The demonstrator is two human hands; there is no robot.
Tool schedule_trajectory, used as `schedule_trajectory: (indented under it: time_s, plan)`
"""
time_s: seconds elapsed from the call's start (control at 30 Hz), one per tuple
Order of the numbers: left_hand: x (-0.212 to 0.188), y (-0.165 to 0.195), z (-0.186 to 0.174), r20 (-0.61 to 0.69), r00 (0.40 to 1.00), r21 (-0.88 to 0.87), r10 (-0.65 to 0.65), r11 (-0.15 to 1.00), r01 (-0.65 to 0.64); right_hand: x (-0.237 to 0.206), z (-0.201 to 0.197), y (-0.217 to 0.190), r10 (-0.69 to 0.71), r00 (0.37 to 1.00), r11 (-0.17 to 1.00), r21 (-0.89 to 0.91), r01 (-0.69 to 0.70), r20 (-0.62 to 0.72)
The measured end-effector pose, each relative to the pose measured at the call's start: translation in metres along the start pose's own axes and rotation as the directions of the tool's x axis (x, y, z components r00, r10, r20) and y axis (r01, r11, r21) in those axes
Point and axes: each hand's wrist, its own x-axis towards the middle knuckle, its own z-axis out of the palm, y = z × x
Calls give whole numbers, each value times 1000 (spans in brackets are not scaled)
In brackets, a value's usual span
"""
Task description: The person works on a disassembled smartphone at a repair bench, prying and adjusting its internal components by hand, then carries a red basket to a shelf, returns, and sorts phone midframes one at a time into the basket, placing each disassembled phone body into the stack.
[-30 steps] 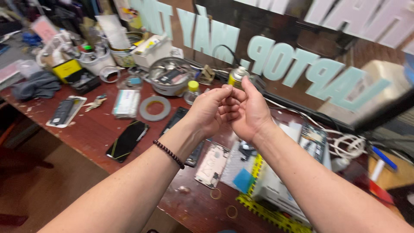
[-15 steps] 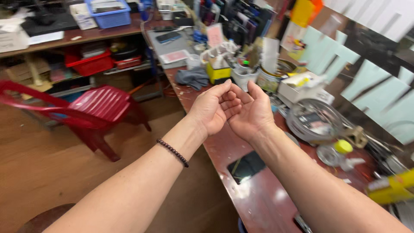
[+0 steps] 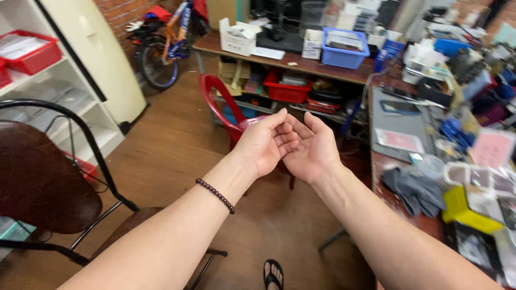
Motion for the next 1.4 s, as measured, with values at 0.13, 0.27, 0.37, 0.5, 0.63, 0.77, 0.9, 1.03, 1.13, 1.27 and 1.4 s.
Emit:
schedule_trajectory:
  time_s: [0.13, 0.27, 0.37, 0.5, 0.63, 0.77, 0.9, 1.03, 1.13, 1.27, 1.4]
  plan:
    - [36, 44, -30, -125, 985, -16, 115, 993, -118, 75, 35, 3, 135, 987, 991, -23, -134, 85]
    - [71, 89, -52, -167, 956, -52, 240, 966, -252, 143, 65, 6, 238, 956, 970, -93, -225, 170]
    - [80, 114, -72, -260, 916, -32, 307, 945, -326, 187, 91, 15, 314, 924, 949, -82, -303, 219]
    - [91, 146, -101, -327, 878, -33, 349, 924, -380, 230, 111, 40, 327, 917, 944, -134, -303, 228]
    - [104, 176, -137, -376, 840, -34, 392, 900, -435, 278, 139, 67, 462, 851, 886, -179, -428, 250]
    - [129, 221, -180, -399, 822, -50, 407, 885, -463, 333, 170, 95, 484, 836, 872, -227, -435, 258]
    - [152, 273, -223, -435, 788, -59, 435, 860, -507, 389, 214, 127, 530, 808, 840, -288, -459, 259]
    - [154, 321, -267, -473, 751, -36, 460, 842, -538, 435, 257, 167, 579, 768, 809, -308, -501, 272]
    - [158, 353, -291, -499, 705, -3, 504, 812, -583, 464, 284, 195, 617, 749, 780, -318, -539, 241]
    - [151, 386, -323, -574, 611, 46, 545, 767, -640, 499, 321, 232, 697, 638, 716, -365, -594, 329]
    - [146, 423, -359, -623, 531, 84, 574, 725, -684, 525, 355, 277, 749, 597, 660, -403, -634, 288]
